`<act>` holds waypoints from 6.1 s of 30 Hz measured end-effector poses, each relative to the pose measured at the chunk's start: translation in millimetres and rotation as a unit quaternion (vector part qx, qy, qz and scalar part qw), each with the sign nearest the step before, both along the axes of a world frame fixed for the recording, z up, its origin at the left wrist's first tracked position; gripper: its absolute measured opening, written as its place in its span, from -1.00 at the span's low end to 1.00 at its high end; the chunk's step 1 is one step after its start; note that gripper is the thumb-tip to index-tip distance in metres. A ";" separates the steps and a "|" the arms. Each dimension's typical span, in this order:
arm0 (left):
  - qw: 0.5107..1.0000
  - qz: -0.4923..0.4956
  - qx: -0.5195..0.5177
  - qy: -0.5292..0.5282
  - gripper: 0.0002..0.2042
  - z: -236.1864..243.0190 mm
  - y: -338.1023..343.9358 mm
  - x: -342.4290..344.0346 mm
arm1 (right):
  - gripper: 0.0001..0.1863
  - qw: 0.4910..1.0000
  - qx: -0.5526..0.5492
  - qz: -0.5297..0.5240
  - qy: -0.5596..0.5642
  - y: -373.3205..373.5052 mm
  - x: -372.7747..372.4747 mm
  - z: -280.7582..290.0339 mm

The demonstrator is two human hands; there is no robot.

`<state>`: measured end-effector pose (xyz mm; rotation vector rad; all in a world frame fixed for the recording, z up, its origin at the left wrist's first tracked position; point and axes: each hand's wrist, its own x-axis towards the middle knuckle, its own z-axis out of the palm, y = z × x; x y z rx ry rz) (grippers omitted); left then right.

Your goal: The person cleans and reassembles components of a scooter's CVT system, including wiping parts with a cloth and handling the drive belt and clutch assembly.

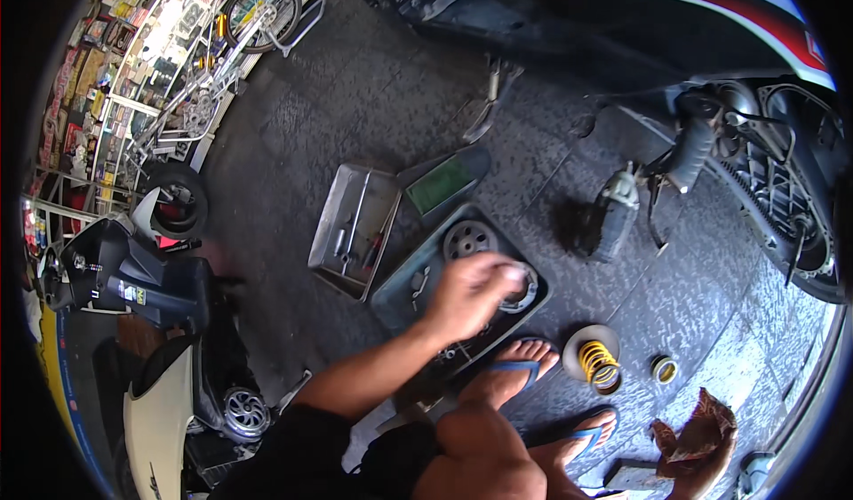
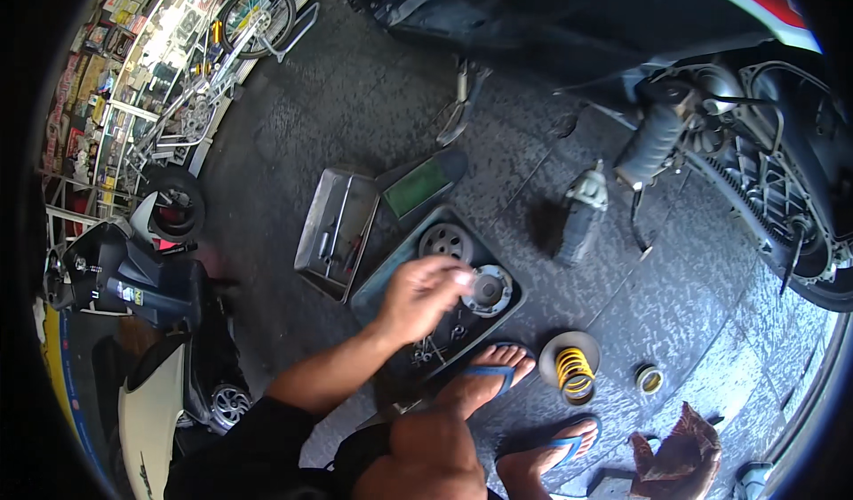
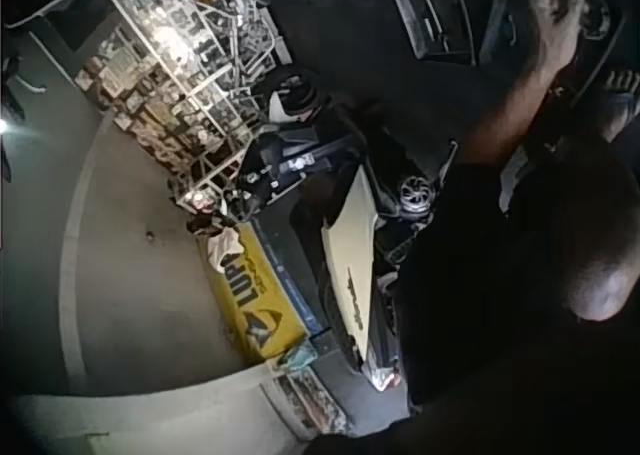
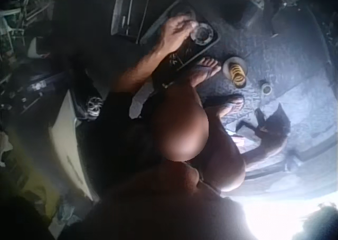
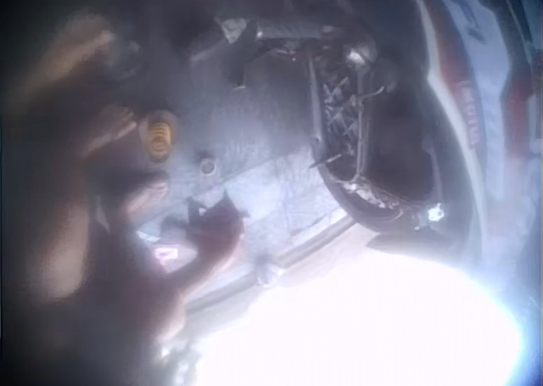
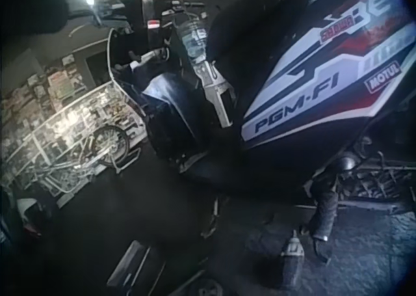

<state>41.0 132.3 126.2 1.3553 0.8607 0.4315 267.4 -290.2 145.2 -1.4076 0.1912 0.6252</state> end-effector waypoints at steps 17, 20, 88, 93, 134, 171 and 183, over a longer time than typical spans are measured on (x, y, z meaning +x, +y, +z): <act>0.845 -0.156 0.372 0.351 -0.87 -153.1 -62.0 -211.6 | -0.44 0.996 -0.090 0.008 0.013 3.2 -1.1 17.5; 0.849 -0.168 0.374 0.333 -0.86 -157.0 -55.8 -213.8 | -0.44 0.996 -0.091 0.008 0.015 6.7 -3.4 18.3; 0.863 -0.086 -0.440 -0.233 -0.82 39.6 -33.8 115.6 | -0.60 0.893 -0.087 0.277 -0.344 263.0 -15.9 58.6; 0.945 -0.037 -0.294 -0.136 -0.85 45.0 -35.1 123.7 | -0.58 0.870 -0.122 0.165 -0.447 271.6 -29.0 37.8; 0.972 0.073 0.225 0.004 -0.72 238.8 -96.5 64.9 | -0.61 0.931 0.122 -0.340 0.047 444.7 108.9 -22.0; 0.974 -0.045 0.209 0.069 -0.76 222.0 -86.1 77.9 | -0.46 0.774 0.411 -0.283 0.390 425.3 118.8 14.0; 0.972 -0.072 0.217 0.061 -0.74 221.6 -90.8 81.6 | -0.73 0.884 0.323 -0.265 0.211 444.2 99.4 -14.2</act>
